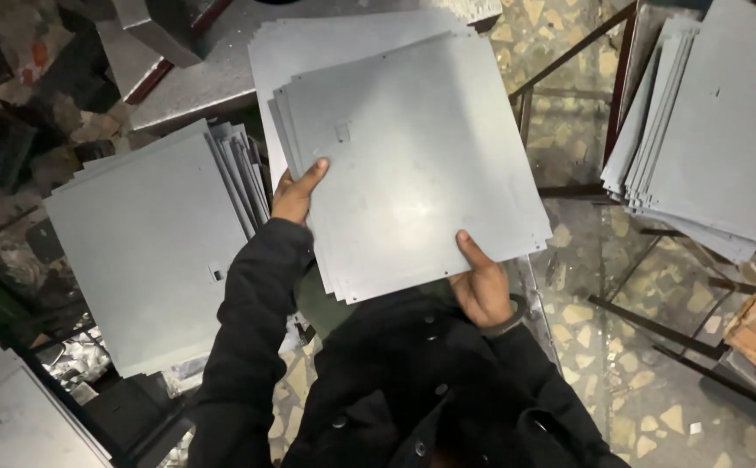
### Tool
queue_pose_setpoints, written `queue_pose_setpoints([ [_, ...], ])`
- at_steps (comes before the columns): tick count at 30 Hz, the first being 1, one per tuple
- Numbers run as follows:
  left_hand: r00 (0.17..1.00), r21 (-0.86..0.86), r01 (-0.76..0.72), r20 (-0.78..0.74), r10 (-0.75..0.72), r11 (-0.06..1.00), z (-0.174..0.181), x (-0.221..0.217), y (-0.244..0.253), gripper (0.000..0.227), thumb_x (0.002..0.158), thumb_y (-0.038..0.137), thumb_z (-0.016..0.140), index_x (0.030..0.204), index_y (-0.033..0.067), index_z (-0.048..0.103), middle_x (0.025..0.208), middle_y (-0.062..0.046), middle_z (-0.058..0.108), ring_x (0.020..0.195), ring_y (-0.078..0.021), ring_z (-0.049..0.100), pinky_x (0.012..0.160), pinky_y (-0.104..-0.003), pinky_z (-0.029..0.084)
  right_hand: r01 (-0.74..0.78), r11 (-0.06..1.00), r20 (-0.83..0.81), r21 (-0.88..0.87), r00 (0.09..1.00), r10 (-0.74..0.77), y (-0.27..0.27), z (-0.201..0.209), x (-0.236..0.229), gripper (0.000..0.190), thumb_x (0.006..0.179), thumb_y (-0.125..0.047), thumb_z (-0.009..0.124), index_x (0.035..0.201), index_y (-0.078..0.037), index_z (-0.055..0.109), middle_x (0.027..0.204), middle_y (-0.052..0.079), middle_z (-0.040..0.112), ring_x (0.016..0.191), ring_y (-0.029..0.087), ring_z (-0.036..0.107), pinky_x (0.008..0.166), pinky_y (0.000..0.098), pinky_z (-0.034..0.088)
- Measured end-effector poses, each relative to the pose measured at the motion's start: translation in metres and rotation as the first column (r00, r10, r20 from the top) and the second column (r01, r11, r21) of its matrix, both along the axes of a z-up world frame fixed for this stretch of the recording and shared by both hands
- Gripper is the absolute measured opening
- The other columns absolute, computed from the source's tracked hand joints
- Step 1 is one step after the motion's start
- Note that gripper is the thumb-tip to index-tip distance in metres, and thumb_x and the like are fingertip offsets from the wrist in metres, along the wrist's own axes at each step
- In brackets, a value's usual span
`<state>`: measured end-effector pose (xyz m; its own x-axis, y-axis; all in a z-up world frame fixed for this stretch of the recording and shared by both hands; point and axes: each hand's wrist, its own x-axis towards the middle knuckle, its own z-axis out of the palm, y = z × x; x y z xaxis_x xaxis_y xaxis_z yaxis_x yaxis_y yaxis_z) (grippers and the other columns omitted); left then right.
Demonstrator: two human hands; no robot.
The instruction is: The person repeatedly picks up rectangular metal sheets from a stack on the left and places them onto a stack on the right. The person handles the sheets by hand, aligning them as they build the new stack.
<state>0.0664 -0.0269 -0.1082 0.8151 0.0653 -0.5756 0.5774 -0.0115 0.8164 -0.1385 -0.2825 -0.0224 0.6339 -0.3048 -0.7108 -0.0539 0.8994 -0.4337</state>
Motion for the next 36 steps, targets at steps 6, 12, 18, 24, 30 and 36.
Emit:
queue_pose_setpoints([
  [6,0.995,0.082,0.051,0.083,-0.058,0.995,0.047,-0.011,-0.032,0.084,0.076,0.045,0.096,0.140,0.0040,0.060,0.126,-0.023,0.065,0.127,-0.0340,0.059,0.109,-0.050,0.045,0.073,0.997,0.045,-0.039,0.996,-0.071,-0.013,-0.022,-0.016,0.040,0.086,0.001,0.074,0.124,-0.005,0.062,0.115,0.012,0.073,0.108,0.032,0.072,0.095,0.0553,0.057],
  [12,0.964,0.003,0.217,0.157,-0.215,0.976,0.035,-0.004,-0.094,0.062,0.078,0.036,0.095,0.127,0.0069,0.069,0.111,-0.018,0.071,0.112,-0.0285,0.067,0.101,-0.046,0.051,0.221,0.967,0.058,-0.127,0.975,-0.215,-0.044,0.003,-0.056,0.045,0.087,-0.003,0.071,0.130,-0.010,0.060,0.124,0.008,0.070,0.112,0.030,0.069,0.100,0.0543,0.055],
  [18,0.889,-0.253,0.436,0.269,-0.370,0.864,0.133,-0.023,-0.272,0.056,0.080,0.027,0.092,0.126,0.0050,0.069,0.109,-0.016,0.073,0.106,-0.0219,0.067,0.098,-0.043,0.055,0.491,0.732,0.188,-0.473,0.868,-0.460,-0.132,0.074,-0.088,0.060,0.085,-0.001,0.067,0.142,-0.011,0.048,0.124,0.008,0.064,0.118,0.032,0.066,0.104,0.0603,0.052],
  [24,0.696,-0.379,0.714,0.482,-0.533,0.589,0.231,-0.050,-0.447,0.064,0.086,0.027,0.070,0.135,-0.0106,0.052,0.119,-0.030,0.069,0.099,-0.0349,0.073,0.093,-0.039,0.060,0.453,0.417,0.249,-0.788,0.854,-0.458,-0.275,0.142,-0.145,0.076,0.087,-0.012,0.063,0.155,-0.007,0.030,0.147,0.024,0.045,0.130,0.041,0.057,0.108,0.0576,0.059],
  [30,0.739,-0.493,0.670,0.366,-0.566,0.555,0.220,-0.060,-0.577,0.092,0.068,0.044,0.078,0.137,-0.0076,0.048,0.123,-0.032,0.066,0.104,-0.0408,0.073,0.092,-0.044,0.063,0.625,0.451,0.231,-0.637,0.713,-0.662,-0.399,0.109,-0.154,0.043,0.070,-0.015,0.080,0.110,0.000,0.071,0.139,0.031,0.054,0.128,0.046,0.050,0.105,0.0646,0.039],
  [36,0.826,-0.462,0.560,0.248,-0.507,0.687,-0.003,0.001,-0.552,0.054,0.093,0.027,0.068,0.139,0.0030,0.053,0.137,-0.019,0.063,0.126,-0.0308,0.065,0.105,-0.040,0.055,0.390,0.785,-0.305,-0.481,0.765,-0.567,-0.434,-0.149,-0.160,0.039,0.099,-0.019,0.050,0.136,-0.012,0.056,0.135,0.001,0.066,0.108,0.029,0.065,0.086,0.0417,0.061],
])
